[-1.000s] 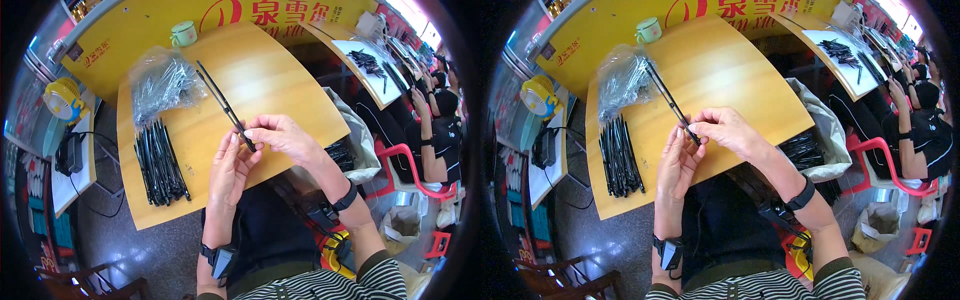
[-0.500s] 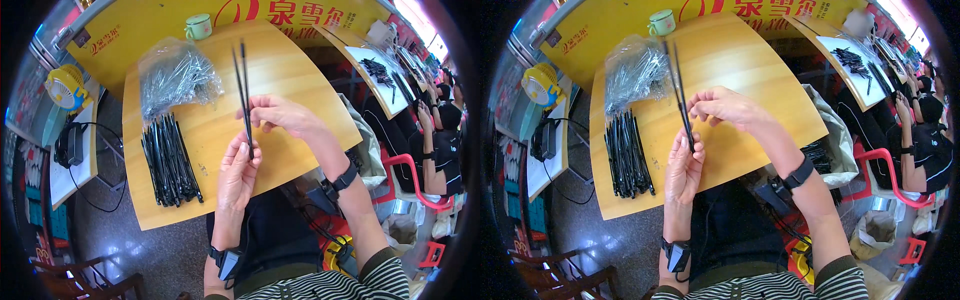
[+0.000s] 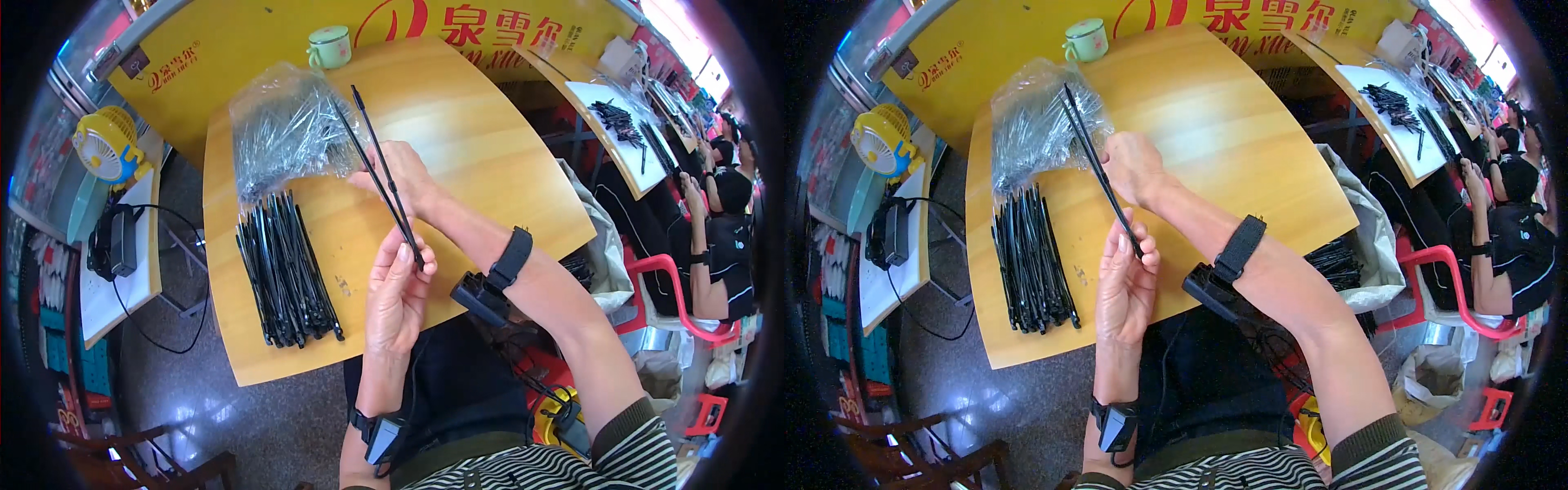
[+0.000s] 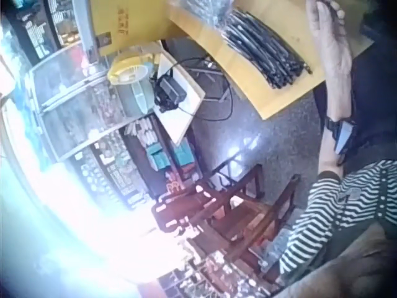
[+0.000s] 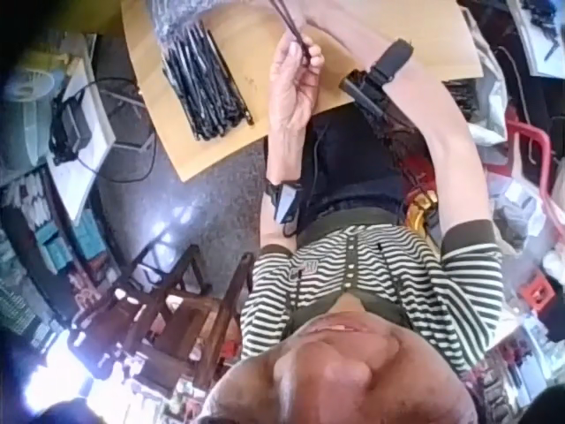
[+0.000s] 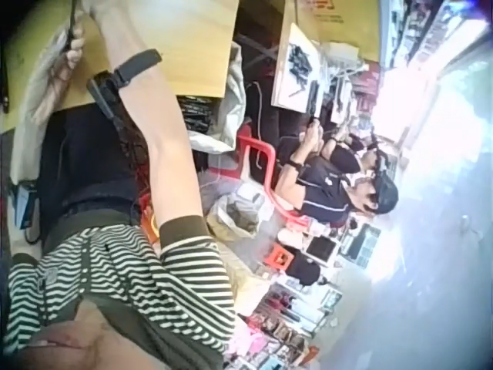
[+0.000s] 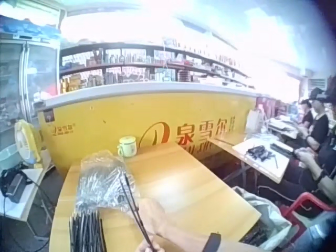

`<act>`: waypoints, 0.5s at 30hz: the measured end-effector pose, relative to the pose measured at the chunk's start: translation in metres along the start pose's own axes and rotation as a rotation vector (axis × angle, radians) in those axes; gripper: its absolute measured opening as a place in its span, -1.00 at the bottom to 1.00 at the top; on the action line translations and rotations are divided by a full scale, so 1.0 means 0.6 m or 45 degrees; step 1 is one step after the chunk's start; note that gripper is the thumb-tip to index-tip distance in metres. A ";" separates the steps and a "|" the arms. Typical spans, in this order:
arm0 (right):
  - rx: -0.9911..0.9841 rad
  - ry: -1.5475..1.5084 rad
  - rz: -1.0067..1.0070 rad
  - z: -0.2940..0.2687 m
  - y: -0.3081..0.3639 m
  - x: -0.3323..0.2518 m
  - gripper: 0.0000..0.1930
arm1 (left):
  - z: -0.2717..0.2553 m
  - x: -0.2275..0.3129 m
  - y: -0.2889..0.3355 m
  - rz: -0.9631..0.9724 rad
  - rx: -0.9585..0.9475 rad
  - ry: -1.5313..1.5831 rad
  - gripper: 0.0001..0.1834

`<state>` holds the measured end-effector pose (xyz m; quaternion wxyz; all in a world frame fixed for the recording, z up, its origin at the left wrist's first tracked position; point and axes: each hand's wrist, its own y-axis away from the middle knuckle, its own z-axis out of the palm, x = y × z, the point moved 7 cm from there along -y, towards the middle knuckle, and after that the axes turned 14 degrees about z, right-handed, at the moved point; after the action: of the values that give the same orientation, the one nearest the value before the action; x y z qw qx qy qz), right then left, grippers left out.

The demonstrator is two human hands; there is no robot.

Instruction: The person threads a wire through a wiper blade by hand and places it onto a pile, repeating the process before gathering the finished assemblies and putting them into a large white bag.

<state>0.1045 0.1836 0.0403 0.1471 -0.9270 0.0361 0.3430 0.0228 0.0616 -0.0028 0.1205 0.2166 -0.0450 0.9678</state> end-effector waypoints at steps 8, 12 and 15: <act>-0.333 -0.422 0.630 0.004 0.000 0.037 -0.74 | 0.000 0.000 -0.002 0.013 -0.014 -0.025 -0.64; -0.380 -0.836 0.715 0.009 -0.001 0.051 -0.85 | -0.005 -0.003 0.002 0.014 -0.025 -0.055 -0.66; -0.497 -0.908 0.901 0.007 0.017 0.064 -0.87 | -0.001 -0.006 0.004 -0.015 -0.029 -0.030 -0.68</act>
<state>0.1295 0.1765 0.0101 -0.1493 -0.6944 0.2297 0.6655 0.0252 0.0589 -0.0049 0.1281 0.2266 -0.0563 0.9639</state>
